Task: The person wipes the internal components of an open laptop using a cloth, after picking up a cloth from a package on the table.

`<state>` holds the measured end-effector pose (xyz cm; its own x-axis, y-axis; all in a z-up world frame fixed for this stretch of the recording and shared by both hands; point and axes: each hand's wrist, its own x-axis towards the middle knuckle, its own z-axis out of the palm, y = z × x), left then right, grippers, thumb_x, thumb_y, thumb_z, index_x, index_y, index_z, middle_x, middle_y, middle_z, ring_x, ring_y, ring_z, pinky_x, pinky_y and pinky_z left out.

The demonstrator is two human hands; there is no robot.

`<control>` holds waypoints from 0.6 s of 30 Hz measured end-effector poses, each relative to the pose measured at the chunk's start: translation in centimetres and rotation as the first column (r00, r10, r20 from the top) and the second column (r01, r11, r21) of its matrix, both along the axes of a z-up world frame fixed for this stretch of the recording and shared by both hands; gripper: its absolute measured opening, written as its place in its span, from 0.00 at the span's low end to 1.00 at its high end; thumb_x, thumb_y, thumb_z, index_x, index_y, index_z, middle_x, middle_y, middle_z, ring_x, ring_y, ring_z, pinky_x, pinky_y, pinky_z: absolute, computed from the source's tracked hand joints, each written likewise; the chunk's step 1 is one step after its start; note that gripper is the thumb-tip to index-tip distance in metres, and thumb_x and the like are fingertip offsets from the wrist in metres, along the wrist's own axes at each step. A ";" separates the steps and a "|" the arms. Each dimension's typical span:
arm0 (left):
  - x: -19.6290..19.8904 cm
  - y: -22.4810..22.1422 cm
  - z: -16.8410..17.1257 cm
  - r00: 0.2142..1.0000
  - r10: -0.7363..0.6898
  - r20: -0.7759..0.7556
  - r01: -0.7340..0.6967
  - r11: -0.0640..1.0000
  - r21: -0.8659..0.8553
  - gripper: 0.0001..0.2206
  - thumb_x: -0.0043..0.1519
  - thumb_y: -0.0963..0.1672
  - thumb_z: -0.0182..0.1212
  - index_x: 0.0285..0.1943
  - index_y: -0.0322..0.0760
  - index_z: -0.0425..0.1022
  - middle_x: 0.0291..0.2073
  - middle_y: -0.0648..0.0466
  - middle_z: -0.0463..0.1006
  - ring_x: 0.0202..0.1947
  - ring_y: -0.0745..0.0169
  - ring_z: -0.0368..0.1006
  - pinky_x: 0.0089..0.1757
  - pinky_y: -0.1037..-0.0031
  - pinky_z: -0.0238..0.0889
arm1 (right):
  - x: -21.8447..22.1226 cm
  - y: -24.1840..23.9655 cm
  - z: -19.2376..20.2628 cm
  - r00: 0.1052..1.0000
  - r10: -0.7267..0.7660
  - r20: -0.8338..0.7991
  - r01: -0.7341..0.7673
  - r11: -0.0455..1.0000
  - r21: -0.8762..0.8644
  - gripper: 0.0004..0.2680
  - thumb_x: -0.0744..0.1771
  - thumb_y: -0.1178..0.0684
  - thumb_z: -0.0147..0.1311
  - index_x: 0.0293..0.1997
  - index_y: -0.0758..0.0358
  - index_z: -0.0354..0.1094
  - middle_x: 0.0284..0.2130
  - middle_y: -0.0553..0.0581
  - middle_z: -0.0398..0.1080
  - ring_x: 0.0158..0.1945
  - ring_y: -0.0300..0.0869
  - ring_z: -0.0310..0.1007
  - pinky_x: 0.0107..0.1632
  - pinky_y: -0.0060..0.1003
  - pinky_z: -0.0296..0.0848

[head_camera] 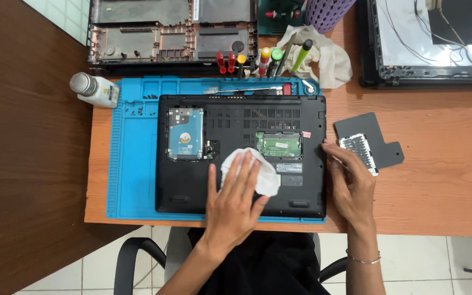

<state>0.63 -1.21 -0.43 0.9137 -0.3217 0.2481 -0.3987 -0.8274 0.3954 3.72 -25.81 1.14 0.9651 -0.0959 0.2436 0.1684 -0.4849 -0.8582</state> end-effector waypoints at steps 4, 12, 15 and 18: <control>0.2 1.2 0.4 0.998 0.033 -0.052 -0.033 0.999 -0.012 0.30 0.67 0.52 0.52 0.75 0.32 0.60 0.76 0.45 0.57 0.77 0.49 0.48 0.69 0.43 0.35 | 0.0 0.2 0.0 1.000 -0.007 -0.016 0.007 1.000 0.008 0.11 0.68 0.69 0.48 0.54 0.69 0.72 0.55 0.63 0.74 0.62 0.48 0.74 0.60 0.38 0.79; 3.7 0.1 0.6 1.000 0.004 0.012 -0.004 0.999 -0.045 0.31 0.68 0.53 0.52 0.76 0.29 0.58 0.76 0.42 0.55 0.77 0.45 0.48 0.70 0.45 0.38 | 0.1 0.6 0.5 1.000 0.018 0.007 -0.018 1.000 0.007 0.11 0.67 0.68 0.50 0.55 0.71 0.71 0.57 0.63 0.72 0.63 0.51 0.73 0.61 0.40 0.74; 3.7 0.2 1.0 1.000 -0.003 0.012 0.004 0.999 -0.045 0.32 0.68 0.53 0.52 0.76 0.29 0.56 0.76 0.41 0.54 0.77 0.45 0.47 0.70 0.45 0.37 | 0.2 0.7 1.3 0.999 0.016 -0.041 -0.016 1.000 -0.007 0.11 0.67 0.67 0.51 0.55 0.70 0.71 0.58 0.63 0.71 0.63 0.50 0.73 0.61 0.41 0.73; 2.1 0.5 1.2 0.999 -0.009 -0.036 0.008 0.999 -0.036 0.33 0.67 0.53 0.52 0.77 0.28 0.55 0.77 0.41 0.53 0.77 0.46 0.45 0.69 0.45 0.35 | 0.5 1.0 2.0 0.997 0.024 -0.068 -0.028 0.998 -0.060 0.11 0.67 0.66 0.52 0.55 0.68 0.72 0.59 0.62 0.70 0.65 0.51 0.71 0.62 0.41 0.75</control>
